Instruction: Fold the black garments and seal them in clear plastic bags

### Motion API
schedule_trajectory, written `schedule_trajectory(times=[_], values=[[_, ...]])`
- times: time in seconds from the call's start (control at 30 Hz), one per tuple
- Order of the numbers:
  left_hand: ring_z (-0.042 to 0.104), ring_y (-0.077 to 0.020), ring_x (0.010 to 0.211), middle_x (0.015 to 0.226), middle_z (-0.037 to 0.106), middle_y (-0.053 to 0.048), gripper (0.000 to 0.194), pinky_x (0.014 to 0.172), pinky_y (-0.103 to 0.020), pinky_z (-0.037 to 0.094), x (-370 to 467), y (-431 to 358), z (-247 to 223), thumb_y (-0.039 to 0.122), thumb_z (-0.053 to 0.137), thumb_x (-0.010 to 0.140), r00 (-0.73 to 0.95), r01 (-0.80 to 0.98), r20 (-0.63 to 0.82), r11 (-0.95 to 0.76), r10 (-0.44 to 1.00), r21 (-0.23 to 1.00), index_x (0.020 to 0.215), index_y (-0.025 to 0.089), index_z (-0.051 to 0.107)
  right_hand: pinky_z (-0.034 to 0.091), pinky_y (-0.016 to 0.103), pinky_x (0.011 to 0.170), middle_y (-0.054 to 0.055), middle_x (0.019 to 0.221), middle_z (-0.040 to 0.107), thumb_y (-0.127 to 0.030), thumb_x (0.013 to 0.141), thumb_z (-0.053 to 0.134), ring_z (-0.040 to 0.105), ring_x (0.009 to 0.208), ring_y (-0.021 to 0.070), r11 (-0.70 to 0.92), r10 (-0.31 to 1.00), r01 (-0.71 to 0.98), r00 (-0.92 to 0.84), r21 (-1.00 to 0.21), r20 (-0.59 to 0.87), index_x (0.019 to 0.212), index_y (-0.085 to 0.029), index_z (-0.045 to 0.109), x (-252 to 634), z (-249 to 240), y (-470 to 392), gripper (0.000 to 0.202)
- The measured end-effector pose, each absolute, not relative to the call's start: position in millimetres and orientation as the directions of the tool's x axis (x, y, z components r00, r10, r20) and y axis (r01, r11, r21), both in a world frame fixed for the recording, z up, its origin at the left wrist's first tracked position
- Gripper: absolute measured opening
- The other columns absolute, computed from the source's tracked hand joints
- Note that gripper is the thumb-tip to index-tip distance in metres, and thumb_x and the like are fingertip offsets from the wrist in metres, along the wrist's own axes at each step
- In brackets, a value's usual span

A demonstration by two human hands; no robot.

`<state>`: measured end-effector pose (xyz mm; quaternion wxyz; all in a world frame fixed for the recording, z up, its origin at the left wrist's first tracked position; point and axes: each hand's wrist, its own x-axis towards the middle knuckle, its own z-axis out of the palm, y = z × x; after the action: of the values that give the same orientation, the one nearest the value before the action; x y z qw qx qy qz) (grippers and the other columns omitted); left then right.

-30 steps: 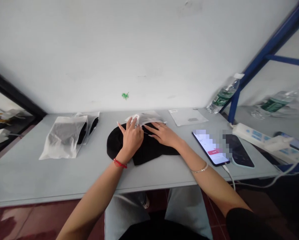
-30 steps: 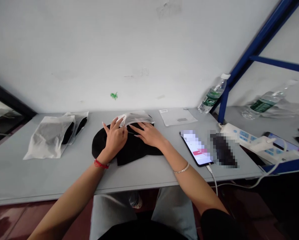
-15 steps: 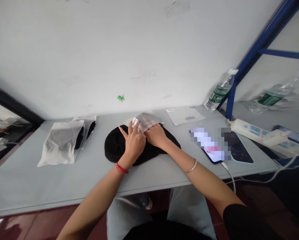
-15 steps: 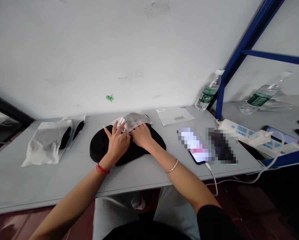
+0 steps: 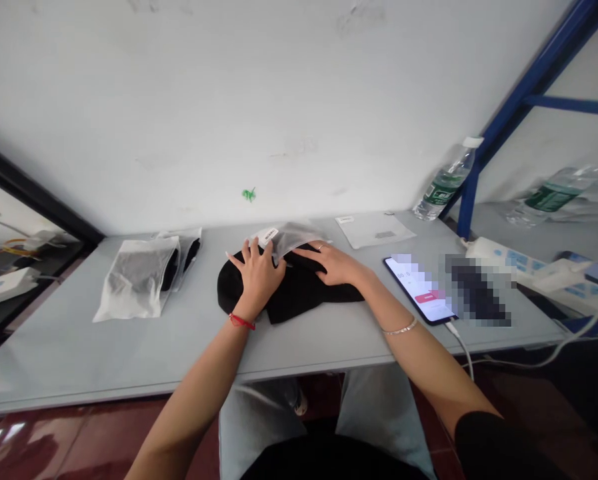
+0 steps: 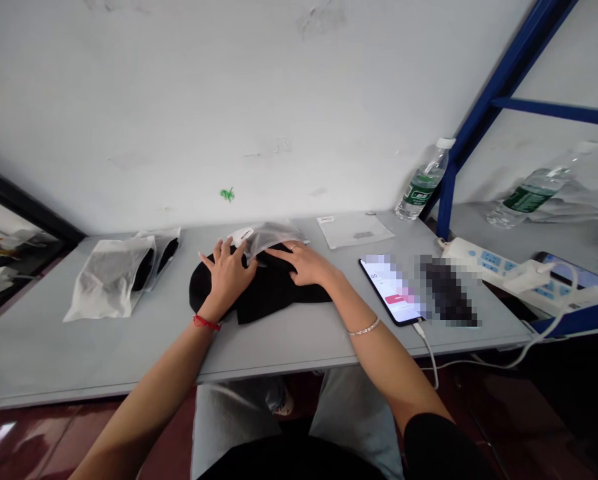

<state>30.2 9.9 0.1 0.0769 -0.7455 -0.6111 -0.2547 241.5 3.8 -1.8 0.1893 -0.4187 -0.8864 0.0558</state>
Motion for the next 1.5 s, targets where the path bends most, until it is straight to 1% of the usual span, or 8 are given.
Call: schedule_trajectory(times=[0.13, 0.23, 0.5, 0.63, 0.77, 1.03, 1.3, 1.5], values=[[0.030, -0.0469, 0.137, 0.144, 0.042, -0.026, 0.054, 0.099, -0.080, 0.021, 31.6, 11.0, -6.5, 0.029, 0.049, 0.089, 0.133, 0.966, 0.375, -0.205, 0.917, 0.159, 0.140, 0.014, 0.047, 0.043, 0.043, 0.107, 0.007, 0.151, 0.040, 0.001, 0.080, 0.051, 0.040, 0.137, 0.0217, 0.644, 0.751, 0.735, -0.555, -0.211, 0.358, 0.145, -0.032, 0.039, 239.7, -9.4, 11.1, 0.074], [0.031, -0.0440, 0.138, 0.144, 0.043, -0.022, 0.046, 0.101, -0.076, 0.024, 30.1, 14.0, -8.0, 0.028, 0.040, 0.094, 0.157, 0.956, 0.383, -0.237, 0.910, 0.171, 0.137, 0.017, 0.051, 0.048, 0.041, 0.103, 0.008, 0.145, 0.049, -0.002, 0.087, 0.046, 0.048, 0.131, 0.0208, 0.610, 0.759, 0.775, -0.514, -0.162, 0.399, 0.144, -0.030, 0.042, 238.9, -10.7, 13.1, 0.064], [0.037, -0.0306, 0.137, 0.140, 0.053, -0.008, 0.040, 0.113, -0.058, 0.027, 25.9, 23.4, -13.3, 0.030, 0.032, 0.099, 0.217, 0.849, 0.490, -0.412, 0.844, 0.332, 0.109, 0.021, 0.069, 0.047, 0.039, 0.105, 0.011, 0.140, 0.054, -0.005, 0.094, 0.033, 0.049, 0.131, 0.0212, 0.625, 0.681, 0.780, -0.533, -0.019, 0.502, 0.140, -0.019, 0.048, 225.2, -3.4, -0.9, 0.050], [0.038, -0.0302, 0.137, 0.136, 0.057, -0.009, 0.039, 0.114, -0.060, 0.022, 25.1, 27.7, -18.0, 0.028, 0.035, 0.098, 0.277, 0.791, 0.539, -0.507, 0.796, 0.341, 0.089, 0.018, 0.071, 0.043, 0.045, 0.109, 0.016, 0.143, 0.051, -0.006, 0.094, 0.033, 0.042, 0.136, 0.0250, 0.705, 0.613, 0.709, -0.606, -0.006, 0.506, 0.139, -0.011, 0.048, 209.3, -12.9, -1.6, 0.047], [0.035, -0.0311, 0.139, 0.138, 0.056, -0.008, 0.039, 0.116, -0.064, 0.011, 24.2, 27.2, -16.3, 0.026, 0.037, 0.097, 0.316, 0.764, 0.581, -0.564, 0.750, 0.313, 0.078, 0.018, 0.069, 0.044, 0.050, 0.105, 0.019, 0.143, 0.048, -0.006, 0.092, 0.035, 0.043, 0.134, 0.0299, 0.642, 0.685, 0.764, -0.531, -0.068, 0.498, 0.143, -0.009, 0.039, 199.9, -21.5, 1.2, 0.051], [0.036, -0.0306, 0.139, 0.137, 0.056, -0.010, 0.032, 0.114, -0.069, 0.003, 29.9, 14.7, -8.6, 0.020, 0.037, 0.095, 0.369, 0.771, 0.617, -0.600, 0.696, 0.216, 0.101, 0.018, 0.069, 0.042, 0.049, 0.104, 0.021, 0.130, 0.059, -0.005, 0.089, 0.037, 0.051, 0.126, 0.0312, 0.480, 0.814, 0.875, -0.417, -0.063, 0.405, 0.141, -0.008, 0.039, 189.1, -21.6, 1.5, 0.052], [0.037, -0.0340, 0.138, 0.134, 0.058, -0.013, 0.030, 0.112, -0.072, 0.000, 34.3, 9.3, -4.0, 0.018, 0.039, 0.095, 0.432, 0.763, 0.616, -0.631, 0.658, 0.138, 0.097, 0.016, 0.068, 0.046, 0.040, 0.099, 0.021, 0.125, 0.062, -0.007, 0.085, 0.050, 0.058, 0.119, 0.0296, 0.338, 0.880, 0.936, -0.277, -0.099, 0.387, 0.140, -0.009, 0.040, 187.1, -23.4, 12.5, 0.055], [0.039, -0.0329, 0.136, 0.136, 0.056, -0.012, 0.030, 0.111, -0.073, 0.006, 35.6, 6.5, -2.1, 0.020, 0.041, 0.094, 0.367, 0.816, 0.580, -0.551, 0.727, 0.174, 0.103, 0.018, 0.069, 0.050, 0.044, 0.093, 0.020, 0.117, 0.066, -0.013, 0.092, 0.047, 0.062, 0.111, 0.0299, 0.397, 0.858, 0.900, -0.296, -0.177, 0.420, 0.141, -0.012, 0.039, 195.1, -19.9, 7.2, 0.050]])
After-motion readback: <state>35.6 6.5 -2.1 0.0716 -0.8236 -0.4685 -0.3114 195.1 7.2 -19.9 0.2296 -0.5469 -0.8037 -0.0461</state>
